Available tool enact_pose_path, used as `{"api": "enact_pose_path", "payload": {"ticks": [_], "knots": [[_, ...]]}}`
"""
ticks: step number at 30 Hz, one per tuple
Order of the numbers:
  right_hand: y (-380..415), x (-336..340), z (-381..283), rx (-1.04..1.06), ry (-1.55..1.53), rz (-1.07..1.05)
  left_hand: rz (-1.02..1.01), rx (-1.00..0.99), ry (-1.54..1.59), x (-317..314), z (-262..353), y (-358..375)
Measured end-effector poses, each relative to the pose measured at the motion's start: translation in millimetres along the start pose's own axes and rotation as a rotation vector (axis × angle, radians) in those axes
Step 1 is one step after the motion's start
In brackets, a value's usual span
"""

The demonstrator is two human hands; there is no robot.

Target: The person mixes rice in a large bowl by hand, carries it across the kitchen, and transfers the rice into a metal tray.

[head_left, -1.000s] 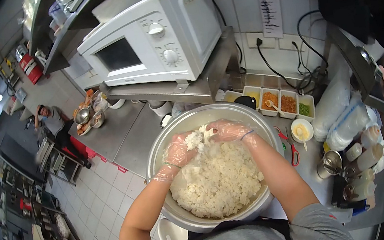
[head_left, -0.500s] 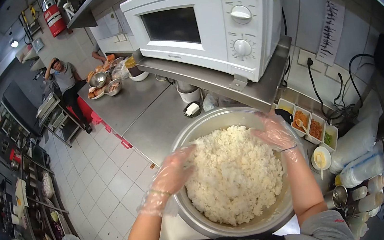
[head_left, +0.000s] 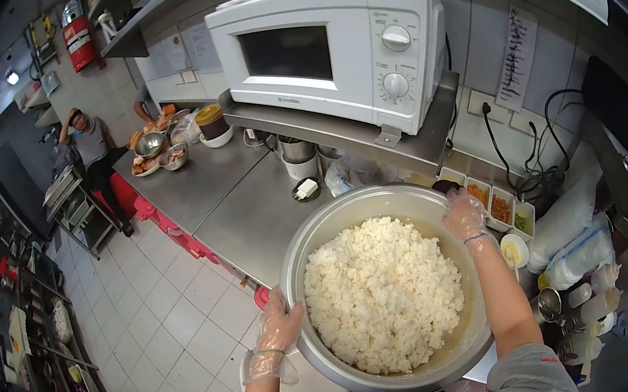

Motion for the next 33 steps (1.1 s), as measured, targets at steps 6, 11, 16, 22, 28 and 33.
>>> {"api": "enact_pose_path", "payload": {"ticks": [6,11,16,22,28,33], "knots": [[35,-2,-10,-0.015,-0.078,0.016,0.063,0.014,0.164,8,-10,65],[19,-25,0,0.069,-0.031,-0.122,0.188,0.001,0.356,-3,-38,75],[6,-8,4,0.047,-0.16,-0.321,0.245,0.022,0.328,-1,-28,74],[-1,-14,26,0.105,-0.504,-0.37,0.19,0.049,0.519,0,-24,66],[14,21,38,0.164,-0.521,0.055,0.152,0.079,0.55,0,-6,64],[17,26,28,0.235,-0.535,0.368,0.112,0.069,0.335,11,6,73]]}}
Point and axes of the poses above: each hand's wrist, its own y-axis away from the middle knuckle, its own x-axis out of the back of the hand, z = x × y, the point moved 5 cm from there along -y, towards the middle knuckle, and after that the axes turned 6 degrees about -z, right-handed, at the moved point
